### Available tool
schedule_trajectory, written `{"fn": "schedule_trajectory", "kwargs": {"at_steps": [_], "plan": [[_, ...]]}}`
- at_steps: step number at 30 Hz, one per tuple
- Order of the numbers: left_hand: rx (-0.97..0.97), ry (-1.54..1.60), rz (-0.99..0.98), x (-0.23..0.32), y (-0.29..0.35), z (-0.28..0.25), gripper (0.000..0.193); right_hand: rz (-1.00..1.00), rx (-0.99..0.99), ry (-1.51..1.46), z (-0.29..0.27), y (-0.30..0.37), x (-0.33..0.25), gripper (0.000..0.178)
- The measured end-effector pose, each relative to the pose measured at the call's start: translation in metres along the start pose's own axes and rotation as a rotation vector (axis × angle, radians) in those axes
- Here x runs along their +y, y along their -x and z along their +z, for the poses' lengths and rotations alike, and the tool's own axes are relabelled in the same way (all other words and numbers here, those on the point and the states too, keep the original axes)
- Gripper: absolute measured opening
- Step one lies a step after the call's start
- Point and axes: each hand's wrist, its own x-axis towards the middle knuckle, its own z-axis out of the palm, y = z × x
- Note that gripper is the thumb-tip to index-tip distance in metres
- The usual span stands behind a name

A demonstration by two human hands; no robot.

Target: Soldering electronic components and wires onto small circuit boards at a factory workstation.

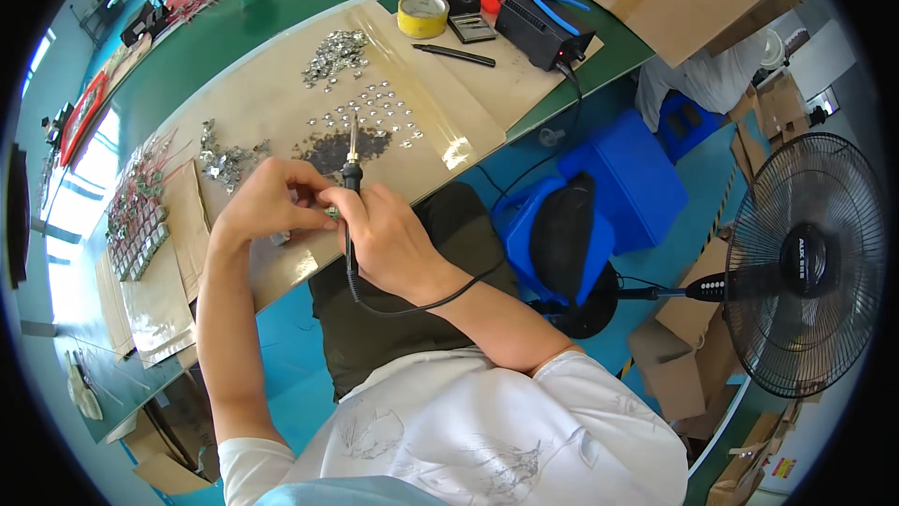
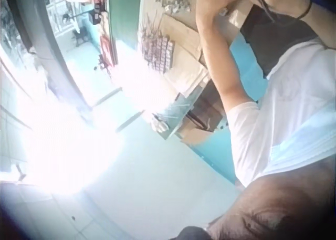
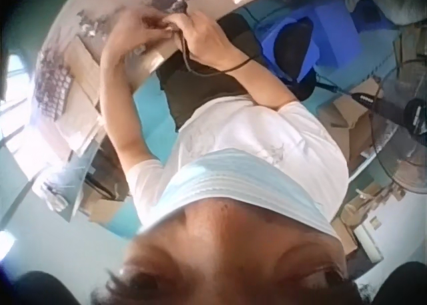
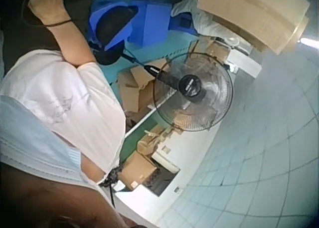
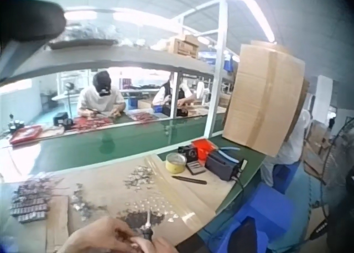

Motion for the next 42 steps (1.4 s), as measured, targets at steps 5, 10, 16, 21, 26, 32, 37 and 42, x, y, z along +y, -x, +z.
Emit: {"fn": "schedule_trajectory", "kwargs": {"at_steps": [5, 10, 16, 21, 26, 32, 37, 42], "plan": [[0.013, 0.044, 0.094, -0.007, -0.001, 0.001, 0.027, -0.042, -0.003, -0.191, -0.004, -0.004, 0.009, 0.052], [-0.034, 0.049, 0.115, -0.002, 0.003, -0.002, 0.024, -0.024, -0.050, -0.292, -0.010, -0.011, 0.014, 0.054], [-0.074, 0.061, 0.110, -0.005, 0.002, 0.000, 0.024, 0.127, -0.077, -0.462, -0.013, -0.022, 0.031, 0.047], [0.009, 0.105, 0.135, 0.000, 0.002, 0.004, 0.018, 0.161, -0.034, -0.474, -0.007, -0.018, 0.036, 0.043], [0.037, 0.177, 0.034, -0.009, -0.004, 0.008, 0.013, 0.209, 0.065, -0.447, -0.001, -0.013, 0.035, 0.039], [0.178, 0.222, -0.034, -0.012, -0.011, 0.008, 0.015, 0.078, 0.089, -0.240, -0.005, -0.007, 0.031, 0.041], [0.289, 0.030, -0.070, -0.009, -0.011, 0.017, 0.015, -0.061, 0.001, -0.226, -0.007, -0.005, 0.020, 0.045], [0.416, -0.145, 0.040, -0.009, -0.011, 0.024, 0.019, 0.230, -0.020, -0.419, -0.022, -0.007, 0.047, 0.042]]}}
